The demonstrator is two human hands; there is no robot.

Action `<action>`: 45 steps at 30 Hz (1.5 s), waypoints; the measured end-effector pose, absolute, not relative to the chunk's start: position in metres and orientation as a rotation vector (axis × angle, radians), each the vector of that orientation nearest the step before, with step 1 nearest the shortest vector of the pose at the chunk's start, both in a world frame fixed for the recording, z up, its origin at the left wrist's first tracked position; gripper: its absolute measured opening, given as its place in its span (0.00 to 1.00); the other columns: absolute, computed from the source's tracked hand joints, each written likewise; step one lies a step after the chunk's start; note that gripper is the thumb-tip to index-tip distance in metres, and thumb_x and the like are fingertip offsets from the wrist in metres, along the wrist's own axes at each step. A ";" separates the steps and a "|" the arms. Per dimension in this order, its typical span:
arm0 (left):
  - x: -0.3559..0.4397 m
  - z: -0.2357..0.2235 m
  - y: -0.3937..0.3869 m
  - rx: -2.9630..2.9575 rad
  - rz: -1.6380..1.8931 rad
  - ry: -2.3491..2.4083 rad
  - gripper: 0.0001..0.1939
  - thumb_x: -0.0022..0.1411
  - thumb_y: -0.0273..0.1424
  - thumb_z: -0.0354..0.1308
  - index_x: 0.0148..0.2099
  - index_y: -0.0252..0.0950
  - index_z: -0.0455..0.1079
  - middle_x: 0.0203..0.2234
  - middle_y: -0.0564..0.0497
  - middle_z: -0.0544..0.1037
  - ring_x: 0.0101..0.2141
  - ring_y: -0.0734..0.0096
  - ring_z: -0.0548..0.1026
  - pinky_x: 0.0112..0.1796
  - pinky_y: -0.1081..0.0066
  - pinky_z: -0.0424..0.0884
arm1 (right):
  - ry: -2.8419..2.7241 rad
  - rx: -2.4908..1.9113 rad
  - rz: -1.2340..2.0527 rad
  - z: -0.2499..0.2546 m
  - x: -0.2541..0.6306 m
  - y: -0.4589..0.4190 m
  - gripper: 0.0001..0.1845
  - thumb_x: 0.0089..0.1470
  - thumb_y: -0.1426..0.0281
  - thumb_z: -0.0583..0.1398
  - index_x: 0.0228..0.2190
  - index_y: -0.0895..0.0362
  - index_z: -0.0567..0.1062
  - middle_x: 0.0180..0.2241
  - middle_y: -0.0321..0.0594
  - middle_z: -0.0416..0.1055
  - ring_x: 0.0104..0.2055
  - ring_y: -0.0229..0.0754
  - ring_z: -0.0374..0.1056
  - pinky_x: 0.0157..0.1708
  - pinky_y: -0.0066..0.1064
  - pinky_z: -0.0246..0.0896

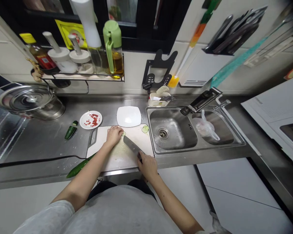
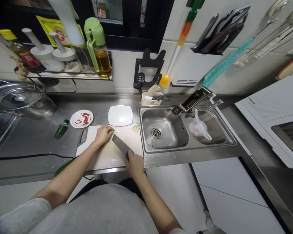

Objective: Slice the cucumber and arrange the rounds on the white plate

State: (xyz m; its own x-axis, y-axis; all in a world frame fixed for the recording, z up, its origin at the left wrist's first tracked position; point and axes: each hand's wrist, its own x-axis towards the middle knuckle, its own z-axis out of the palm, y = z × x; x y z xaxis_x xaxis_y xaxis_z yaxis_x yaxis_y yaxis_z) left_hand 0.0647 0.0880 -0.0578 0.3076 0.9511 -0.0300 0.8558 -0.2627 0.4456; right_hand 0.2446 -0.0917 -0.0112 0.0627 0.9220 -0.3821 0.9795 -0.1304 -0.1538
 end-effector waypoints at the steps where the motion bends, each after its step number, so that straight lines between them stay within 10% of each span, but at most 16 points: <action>1: 0.060 -0.057 0.087 2.167 0.405 1.632 0.10 0.62 0.34 0.54 0.39 0.41 0.76 0.38 0.46 0.78 0.44 0.56 0.70 0.45 0.59 0.62 | 1.966 2.184 -0.605 -0.010 0.244 -0.091 0.22 0.63 0.65 0.50 0.56 0.57 0.66 0.40 0.48 0.76 0.44 0.48 0.71 0.42 0.34 0.56; 9: 0.000 -0.053 0.045 2.090 0.832 1.647 0.14 0.65 0.39 0.52 0.41 0.38 0.76 0.35 0.48 0.77 0.35 0.65 0.72 0.41 0.64 0.67 | 1.877 2.231 -0.815 -0.003 0.233 -0.079 0.19 0.66 0.62 0.43 0.50 0.54 0.67 0.36 0.44 0.77 0.39 0.45 0.73 0.35 0.31 0.55; 45: -0.022 -0.065 0.005 2.354 0.624 1.434 0.14 0.67 0.36 0.50 0.46 0.42 0.76 0.40 0.48 0.79 0.41 0.65 0.75 0.43 0.65 0.70 | 2.035 1.830 -1.042 0.018 0.175 -0.056 0.18 0.63 0.72 0.46 0.48 0.61 0.69 0.37 0.52 0.76 0.42 0.49 0.73 0.38 0.34 0.63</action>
State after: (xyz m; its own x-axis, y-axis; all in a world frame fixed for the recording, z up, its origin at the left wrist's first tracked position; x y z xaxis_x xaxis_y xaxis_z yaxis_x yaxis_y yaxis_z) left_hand -0.0220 0.0054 -0.0654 0.4029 0.8928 0.2017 0.7557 -0.4488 0.4770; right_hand 0.1755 -0.0556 0.0176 -0.2055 0.7834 -0.5866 0.9340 -0.0221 -0.3567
